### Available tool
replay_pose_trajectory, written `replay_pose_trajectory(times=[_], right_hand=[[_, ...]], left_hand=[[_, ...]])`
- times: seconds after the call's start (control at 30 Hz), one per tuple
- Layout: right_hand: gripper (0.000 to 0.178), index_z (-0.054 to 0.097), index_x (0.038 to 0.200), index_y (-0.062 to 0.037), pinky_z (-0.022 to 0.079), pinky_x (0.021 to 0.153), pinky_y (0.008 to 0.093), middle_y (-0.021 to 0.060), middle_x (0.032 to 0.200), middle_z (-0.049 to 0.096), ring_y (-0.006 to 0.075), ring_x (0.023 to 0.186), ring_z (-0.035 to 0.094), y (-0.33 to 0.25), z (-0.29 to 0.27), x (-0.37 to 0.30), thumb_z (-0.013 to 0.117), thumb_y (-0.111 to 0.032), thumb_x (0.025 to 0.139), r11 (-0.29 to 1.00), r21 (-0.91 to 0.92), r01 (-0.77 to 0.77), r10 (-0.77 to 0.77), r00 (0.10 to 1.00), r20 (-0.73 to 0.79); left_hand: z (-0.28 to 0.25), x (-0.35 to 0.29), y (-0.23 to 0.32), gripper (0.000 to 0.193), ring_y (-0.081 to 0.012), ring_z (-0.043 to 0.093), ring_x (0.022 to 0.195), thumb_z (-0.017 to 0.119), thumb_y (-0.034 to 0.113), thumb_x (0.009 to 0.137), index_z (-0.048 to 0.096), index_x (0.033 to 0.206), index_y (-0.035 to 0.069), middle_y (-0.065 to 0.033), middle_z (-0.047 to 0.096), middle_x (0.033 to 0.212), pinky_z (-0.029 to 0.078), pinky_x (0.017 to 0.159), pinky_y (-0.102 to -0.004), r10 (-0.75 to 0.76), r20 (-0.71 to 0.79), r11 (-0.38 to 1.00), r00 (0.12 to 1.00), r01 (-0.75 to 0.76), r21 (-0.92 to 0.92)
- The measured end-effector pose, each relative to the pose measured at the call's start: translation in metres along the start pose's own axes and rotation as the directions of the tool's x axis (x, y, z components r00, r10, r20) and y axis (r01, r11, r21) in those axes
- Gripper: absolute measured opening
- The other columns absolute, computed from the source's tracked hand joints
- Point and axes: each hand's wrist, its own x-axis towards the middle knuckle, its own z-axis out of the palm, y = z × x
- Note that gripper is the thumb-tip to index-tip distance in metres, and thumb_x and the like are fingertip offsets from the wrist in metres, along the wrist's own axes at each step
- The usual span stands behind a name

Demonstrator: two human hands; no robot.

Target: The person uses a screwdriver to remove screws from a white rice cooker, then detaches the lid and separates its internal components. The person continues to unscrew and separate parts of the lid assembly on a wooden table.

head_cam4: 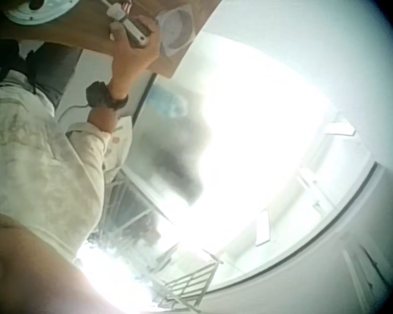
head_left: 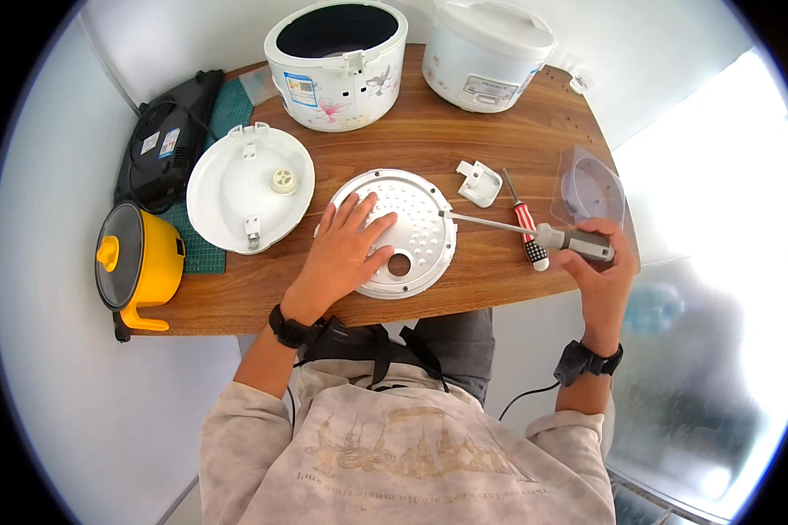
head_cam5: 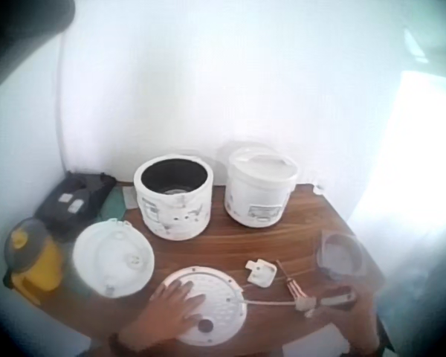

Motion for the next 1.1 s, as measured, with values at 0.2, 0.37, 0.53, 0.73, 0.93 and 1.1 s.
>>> replay_pose_trajectory(times=[0.2,0.37,0.53,0.73,0.93,1.1], right_hand=[[0.030,0.058,0.110,-0.0017,0.057,0.070,0.0254,0.0090,0.105,0.069,0.0144,0.080,0.070,-0.001,0.009,0.006,0.077,0.001,0.087,0.981,0.179,-0.072,0.075,0.997,-0.012],[0.019,0.055,0.105,-0.0009,0.057,0.067,0.0238,0.0105,0.105,0.071,0.0159,0.083,0.074,0.003,0.031,0.003,0.070,0.000,0.092,0.998,-0.065,0.018,-0.012,0.996,0.090],[0.021,0.057,0.101,-0.0029,0.056,0.065,0.0257,0.0082,0.096,0.072,0.0138,0.078,0.071,-0.002,0.037,0.004,0.072,-0.001,0.086,0.979,-0.196,0.051,-0.031,0.994,0.101],[0.020,0.059,0.099,-0.0043,0.055,0.065,0.0274,0.0072,0.088,0.071,0.0142,0.074,0.068,-0.001,0.039,0.007,0.072,-0.004,0.084,0.961,-0.261,0.092,-0.067,0.993,0.101],[0.019,0.060,0.098,-0.0038,0.053,0.063,0.0275,0.0078,0.084,0.070,0.0140,0.070,0.066,0.001,0.041,0.008,0.072,-0.005,0.084,0.959,-0.269,0.082,-0.063,0.995,0.080],[0.019,0.060,0.099,-0.0037,0.053,0.063,0.0276,0.0076,0.081,0.069,0.0132,0.068,0.065,0.003,0.041,0.007,0.073,-0.006,0.085,0.955,-0.289,0.063,-0.046,0.997,0.066]], left_hand=[[-0.005,0.014,0.031,0.046,-0.0426,0.039,0.143,0.065,0.038,0.096,0.061,0.136,0.015,-0.0220,0.048,0.148,0.030,0.116,-0.0606,0.056,-0.018,0.998,0.998,-0.056,-0.020],[0.012,-0.005,0.055,0.057,-0.0459,0.032,0.147,0.064,0.050,0.096,0.057,0.141,0.017,-0.0223,0.038,0.157,0.025,0.117,-0.0652,0.009,0.052,0.999,0.999,-0.006,-0.049],[0.025,-0.010,0.055,0.062,-0.0435,0.027,0.151,0.063,0.053,0.095,0.054,0.144,0.018,-0.0212,0.034,0.160,0.019,0.118,-0.0675,-0.003,0.031,1.000,1.000,0.004,-0.011],[0.023,-0.009,0.056,0.061,-0.0422,0.025,0.152,0.063,0.052,0.095,0.053,0.146,0.018,-0.0200,0.032,0.161,0.018,0.119,-0.0668,-0.007,0.030,1.000,1.000,0.008,-0.015],[0.026,-0.011,0.056,0.061,-0.0417,0.026,0.151,0.063,0.052,0.095,0.053,0.145,0.019,-0.0192,0.032,0.162,0.018,0.119,-0.0663,-0.004,0.003,1.000,1.000,0.004,0.004],[0.027,-0.011,0.056,0.060,-0.0415,0.027,0.151,0.062,0.052,0.095,0.053,0.145,0.019,-0.0191,0.032,0.161,0.019,0.119,-0.0663,0.001,-0.009,1.000,1.000,-0.001,0.001]])
